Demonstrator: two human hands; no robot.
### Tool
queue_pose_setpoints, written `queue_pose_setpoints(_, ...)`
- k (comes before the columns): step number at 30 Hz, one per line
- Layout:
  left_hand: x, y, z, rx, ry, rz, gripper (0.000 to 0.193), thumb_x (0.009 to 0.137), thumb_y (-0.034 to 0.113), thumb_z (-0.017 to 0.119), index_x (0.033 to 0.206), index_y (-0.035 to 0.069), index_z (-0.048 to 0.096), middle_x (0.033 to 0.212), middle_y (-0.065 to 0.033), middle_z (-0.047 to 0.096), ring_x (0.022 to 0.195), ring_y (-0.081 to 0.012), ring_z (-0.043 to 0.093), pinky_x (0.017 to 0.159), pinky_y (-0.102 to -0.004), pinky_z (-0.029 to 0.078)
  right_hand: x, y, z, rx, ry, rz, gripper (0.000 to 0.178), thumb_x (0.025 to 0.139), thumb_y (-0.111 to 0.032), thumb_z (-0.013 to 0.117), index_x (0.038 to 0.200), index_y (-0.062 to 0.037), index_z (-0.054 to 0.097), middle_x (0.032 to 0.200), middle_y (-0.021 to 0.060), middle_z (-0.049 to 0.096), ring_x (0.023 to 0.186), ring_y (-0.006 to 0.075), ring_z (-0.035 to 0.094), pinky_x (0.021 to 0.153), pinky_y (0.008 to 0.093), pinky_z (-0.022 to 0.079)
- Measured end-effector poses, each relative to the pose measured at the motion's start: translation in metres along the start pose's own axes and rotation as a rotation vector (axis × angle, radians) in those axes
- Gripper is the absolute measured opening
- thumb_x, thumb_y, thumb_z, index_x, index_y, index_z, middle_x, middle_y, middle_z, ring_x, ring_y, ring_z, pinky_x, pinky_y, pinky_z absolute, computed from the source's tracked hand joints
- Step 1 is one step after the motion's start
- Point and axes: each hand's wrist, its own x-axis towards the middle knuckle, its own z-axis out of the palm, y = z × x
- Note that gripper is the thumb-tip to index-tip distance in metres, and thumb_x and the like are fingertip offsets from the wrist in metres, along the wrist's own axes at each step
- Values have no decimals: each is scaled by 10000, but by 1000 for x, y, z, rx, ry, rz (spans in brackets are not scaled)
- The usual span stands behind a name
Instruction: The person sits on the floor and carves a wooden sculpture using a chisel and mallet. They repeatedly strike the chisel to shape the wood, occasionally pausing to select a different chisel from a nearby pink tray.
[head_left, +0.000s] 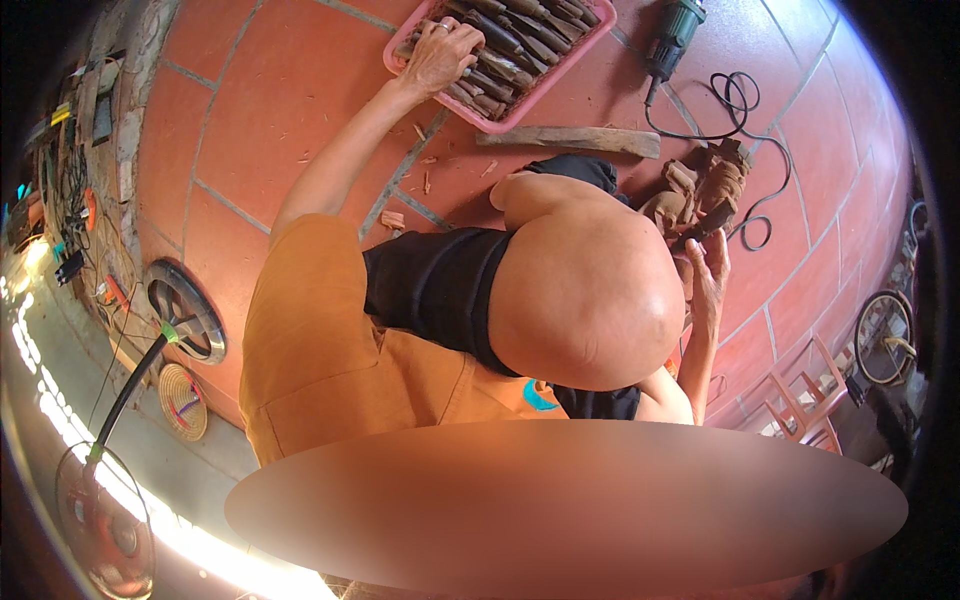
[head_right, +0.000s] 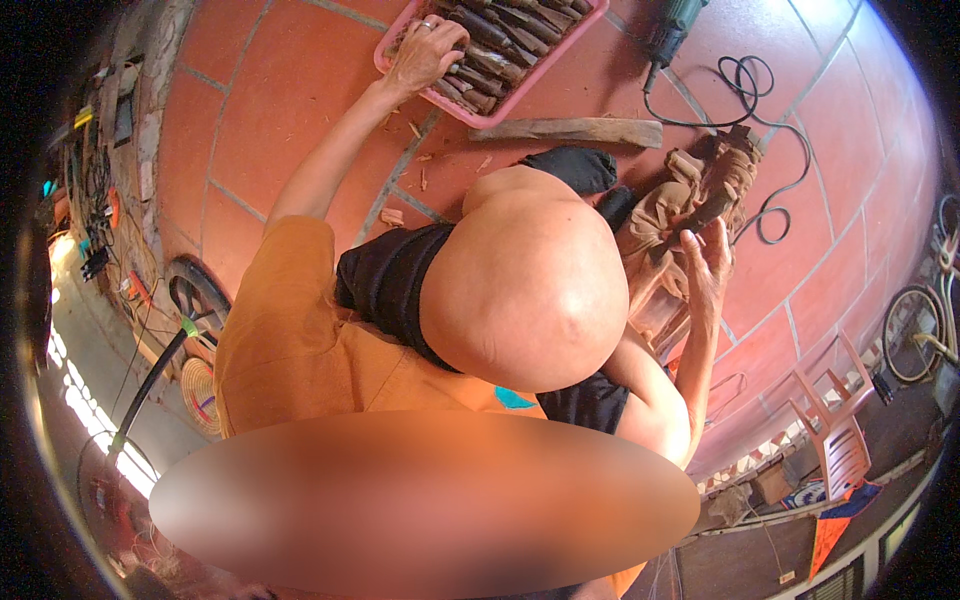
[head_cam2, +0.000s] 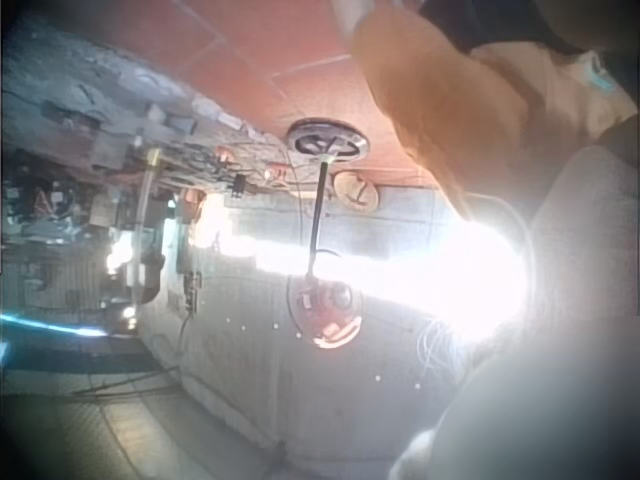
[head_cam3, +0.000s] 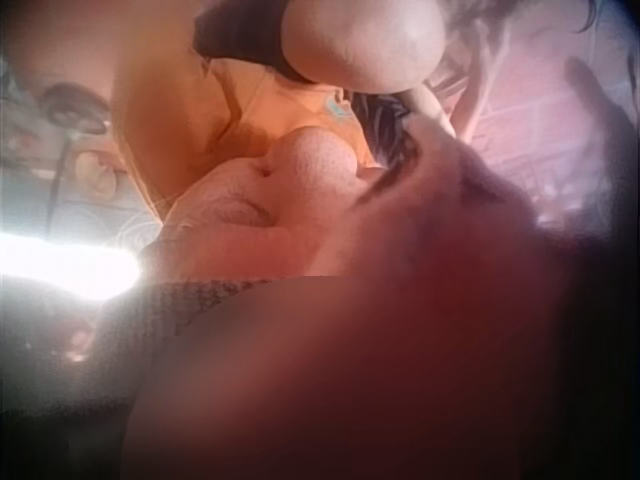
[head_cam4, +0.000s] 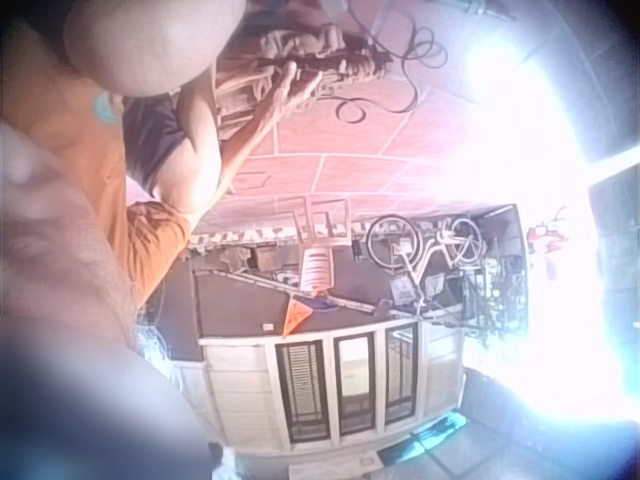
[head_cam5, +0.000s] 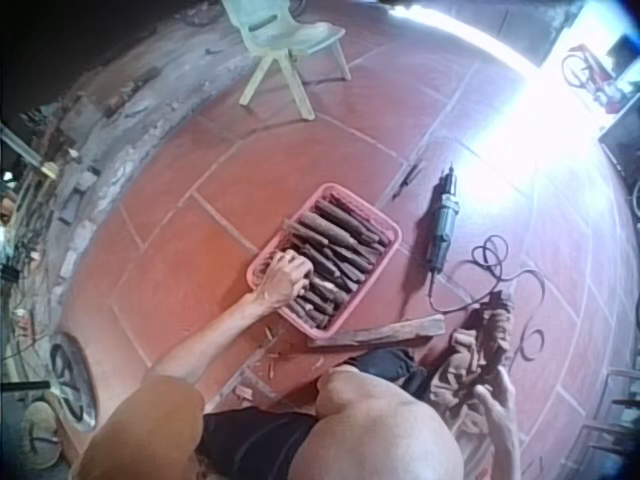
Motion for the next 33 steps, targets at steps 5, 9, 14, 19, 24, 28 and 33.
queue_pose_setpoints(5, -3, 2, -1, 42, -82, -26, 317, 857, 205, 757, 1163, 163, 687, 1186, -15, 646, 1141, -283, 565, 962, -457, 424, 0, 1, 0, -69, 7, -9, 361, 1017, -119, 662, 1349, -26, 556, 1179, 79, 703, 1002, 159, 685, 791, 285, 563)
queue_pose_setpoints(9, -3, -1, -1, 48, -94, 9, 293, 863, 204, 755, 1148, 180, 690, 1162, 0, 639, 1133, -276, 565, 955, -453, 424, -1, 0, 1, -50, 21, -14, 354, 1017, -121, 663, 1343, -26, 563, 1173, 77, 705, 998, 161, 686, 787, 286, 562)
queue_pose_setpoints(14, 1, -7, 0, 50, -79, 92, 240, 829, 202, 772, 1054, 210, 689, 1103, 35, 642, 1102, -232, 560, 917, -457, 391, 0, 0, 0, -36, 1, -3, 359, 1017, -115, 659, 1351, -31, 556, 1176, 78, 708, 995, 159, 688, 785, 285, 561)
queue_pose_setpoints(19, 1, -10, 1, 84, -166, 70, 218, 871, 217, 745, 1082, 201, 691, 1141, 14, 640, 1134, -244, 564, 933, -457, 403, -1, 1, -2, 0, -2, 7, 367, 1018, -112, 656, 1360, -32, 549, 1178, 84, 708, 979, 163, 695, 788, 287, 560)
queue_pose_setpoints(24, 7, -7, -1, 27, -127, 94, 181, 912, 223, 706, 1084, 169, 690, 1127, -10, 636, 1127, -263, 572, 909, -450, 435, -2, 1, -3, 36, -15, -5, 380, 1020, -111, 651, 1374, -32, 537, 1182, 88, 699, 978, 173, 700, 796, 288, 559)
queue_pose_setpoints(28, 21, 1, -3, 5, 87, 88, 153, 950, 233, 665, 1082, 157, 681, 1048, -32, 662, 1055, -271, 608, 854, -451, 452, -2, 2, -4, 14, -14, -9, 374, 1025, -112, 643, 1373, -34, 534, 1181, 88, 695, 981, 178, 702, 805, 292, 558)
queue_pose_setpoints(33, 38, 5, -7, 16, 34, 16, 381, 860, 208, 711, 1204, 55, 651, 1288, -131, 599, 1250, -333, 524, 1014, -498, 407, -2, 1, -4, -6, 10, -19, 354, 1025, -111, 642, 1356, -36, 541, 1170, 88, 695, 978, 185, 705, 803, 297, 560)
